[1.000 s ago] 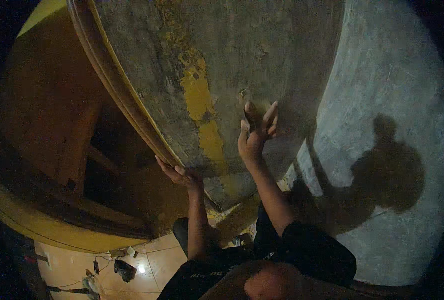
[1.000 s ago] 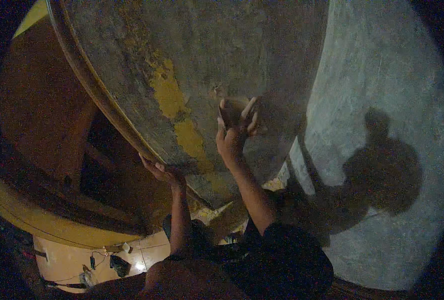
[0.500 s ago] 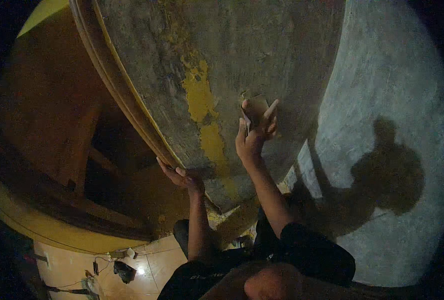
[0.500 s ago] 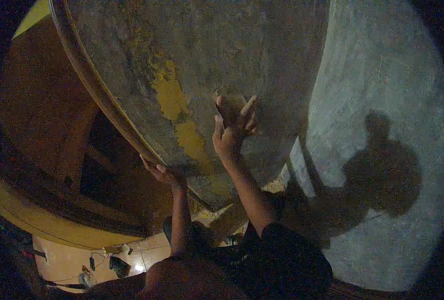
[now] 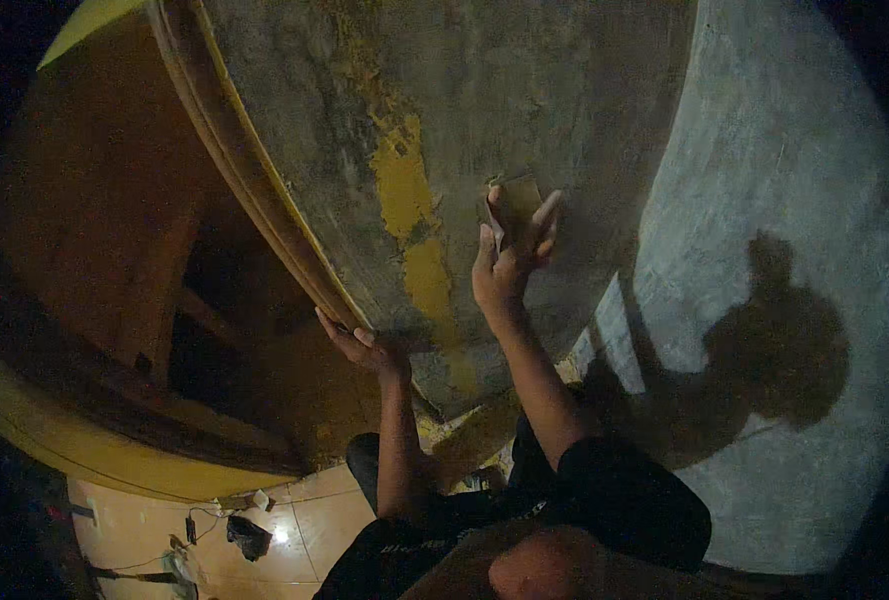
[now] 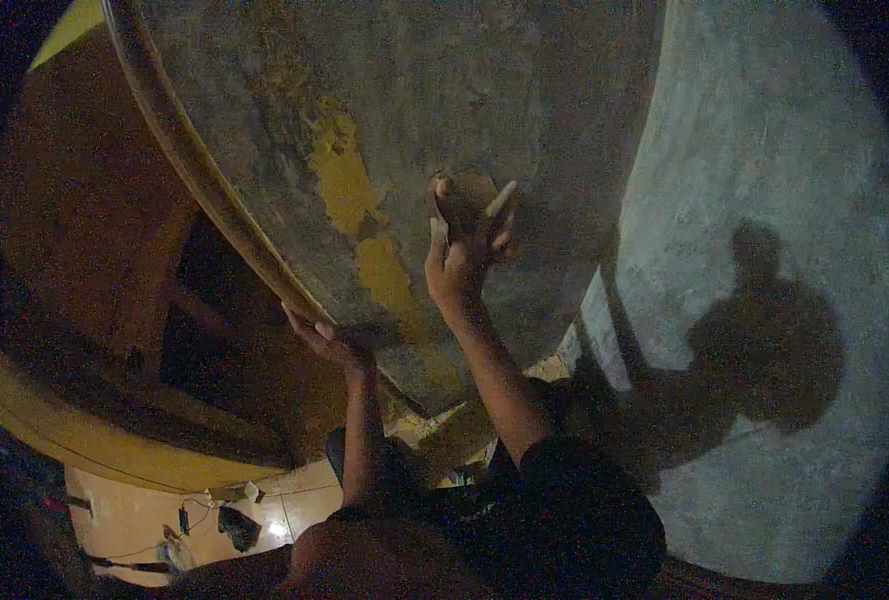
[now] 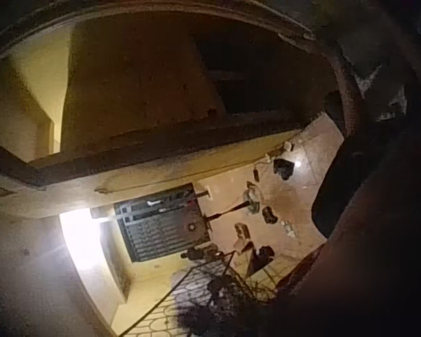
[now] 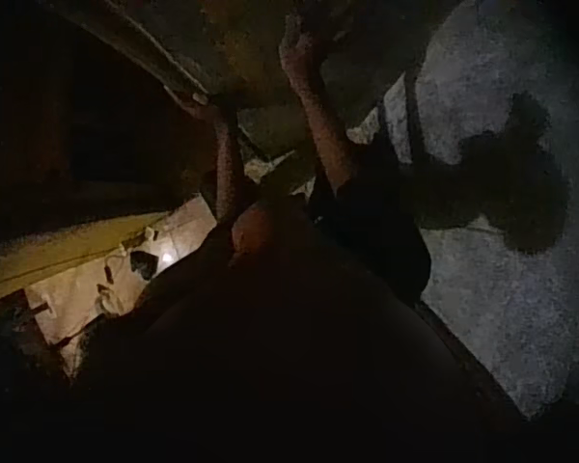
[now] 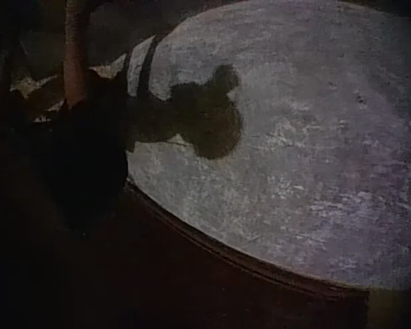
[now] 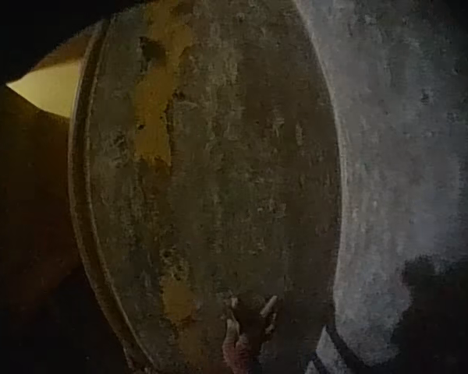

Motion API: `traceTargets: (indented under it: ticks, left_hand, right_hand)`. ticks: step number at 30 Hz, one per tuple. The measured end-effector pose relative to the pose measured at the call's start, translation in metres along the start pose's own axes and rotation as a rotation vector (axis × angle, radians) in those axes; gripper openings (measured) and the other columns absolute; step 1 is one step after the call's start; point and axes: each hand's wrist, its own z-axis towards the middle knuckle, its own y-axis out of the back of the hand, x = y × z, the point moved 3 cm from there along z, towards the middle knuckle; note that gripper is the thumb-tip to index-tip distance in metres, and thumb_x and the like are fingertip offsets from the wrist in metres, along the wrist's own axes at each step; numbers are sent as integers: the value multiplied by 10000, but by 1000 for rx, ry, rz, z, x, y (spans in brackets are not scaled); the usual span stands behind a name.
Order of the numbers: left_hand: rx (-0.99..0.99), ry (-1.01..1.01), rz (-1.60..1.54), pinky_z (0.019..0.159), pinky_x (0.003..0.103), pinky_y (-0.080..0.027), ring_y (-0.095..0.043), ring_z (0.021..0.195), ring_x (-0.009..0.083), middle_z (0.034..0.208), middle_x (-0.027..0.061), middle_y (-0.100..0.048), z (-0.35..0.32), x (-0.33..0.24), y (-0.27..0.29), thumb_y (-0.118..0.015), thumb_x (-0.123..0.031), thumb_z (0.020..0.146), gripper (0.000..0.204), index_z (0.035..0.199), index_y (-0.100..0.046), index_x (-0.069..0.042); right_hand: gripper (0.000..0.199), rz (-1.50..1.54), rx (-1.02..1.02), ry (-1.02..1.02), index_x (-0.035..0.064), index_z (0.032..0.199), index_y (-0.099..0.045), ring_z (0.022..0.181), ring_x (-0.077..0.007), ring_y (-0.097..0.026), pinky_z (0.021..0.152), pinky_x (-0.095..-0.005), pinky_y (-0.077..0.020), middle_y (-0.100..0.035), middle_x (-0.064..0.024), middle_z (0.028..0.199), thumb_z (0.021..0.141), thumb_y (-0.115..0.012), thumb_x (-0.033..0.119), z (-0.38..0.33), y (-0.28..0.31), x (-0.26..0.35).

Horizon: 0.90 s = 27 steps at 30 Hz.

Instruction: The person sands a rough area on a wall using a piece of sandpaper.

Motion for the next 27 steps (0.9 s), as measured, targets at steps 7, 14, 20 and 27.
traceTargets:
  ticks: [7,14,20,27]
  left_hand:
    - [38,0,-52,1110,542,-321,-345,1388,386,1533,243,-281,3,-4,1,-301,-557,1018,740,1535,-223,-33]
    - [45,-16,-17,1094,520,-348,-375,1371,376,1519,250,-311,4,-4,0,-294,-543,1024,716,1527,-253,-35]
    - [-29,-63,49,1069,523,-379,-419,1337,381,1489,258,-356,2,-3,-1,-242,-559,1028,739,1513,-279,-3]
    - [2,-27,-45,1092,527,-356,-383,1366,381,1521,254,-308,2,-4,2,-255,-574,1021,760,1517,-264,2]
  right_hand:
    - [414,-138,18,-19,350,1440,-486,1445,-524,-77,1068,-690,-132,-8,-276,1611,1029,-453,376,1,-2,-1]
    - [546,-172,84,-71,247,1511,-337,1418,-517,-114,1065,-677,-135,-6,-250,1617,1007,-489,390,-4,-1,3]
    - [470,-158,81,-37,355,1465,-447,1405,-566,-113,1050,-697,-170,1,-269,1612,1001,-489,415,-3,0,3]
    - [483,-171,85,-59,390,1461,-437,1401,-558,-130,1052,-705,-136,7,-237,1622,986,-526,389,5,-4,6]
